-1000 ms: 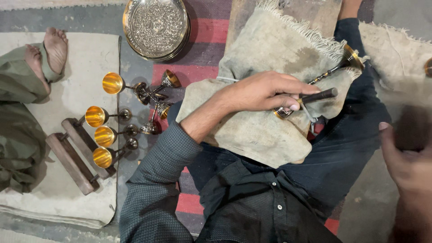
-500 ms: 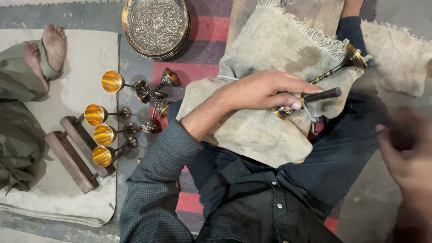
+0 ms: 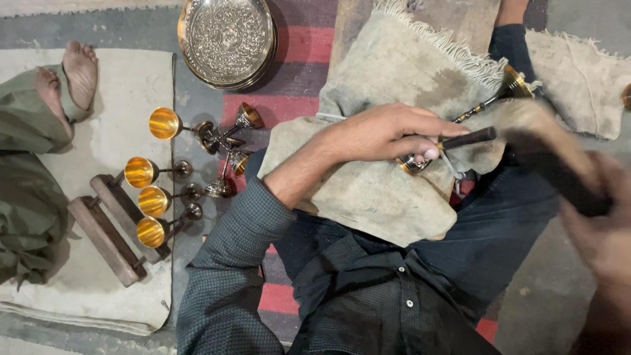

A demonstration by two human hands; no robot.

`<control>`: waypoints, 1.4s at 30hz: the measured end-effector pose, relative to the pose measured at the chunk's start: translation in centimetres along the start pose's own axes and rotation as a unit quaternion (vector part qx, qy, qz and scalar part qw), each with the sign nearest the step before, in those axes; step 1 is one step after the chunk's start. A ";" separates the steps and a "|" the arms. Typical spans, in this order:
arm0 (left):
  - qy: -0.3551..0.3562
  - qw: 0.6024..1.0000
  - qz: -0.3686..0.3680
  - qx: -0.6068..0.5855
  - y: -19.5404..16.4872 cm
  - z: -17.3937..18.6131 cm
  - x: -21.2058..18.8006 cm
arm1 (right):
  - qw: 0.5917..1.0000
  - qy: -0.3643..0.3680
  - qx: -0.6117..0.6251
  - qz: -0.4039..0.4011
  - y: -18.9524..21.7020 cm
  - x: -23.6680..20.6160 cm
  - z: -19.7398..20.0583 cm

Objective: The person sits on the floor holding a chisel against a brass bell-shaped object resting on a cloth cushion and repeatedly strikes the chisel with a wooden mallet to emboss a decorative pattern, repositioning the piece between strikes.

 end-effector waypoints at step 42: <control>-0.201 0.958 0.181 -0.095 -3.0 2.1 -5.4 | 0.961 -0.147 0.220 0.080 17.8 11.7 -4.0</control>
Point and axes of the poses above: each hand's wrist, its own x-axis towards the middle knuckle, its own z-axis out of the back of the hand, y = z × x, the point moved 8 cm from there along x, towards the middle knuckle, and after that the axes turned 4 degrees about -x, right-handed, at the moved point
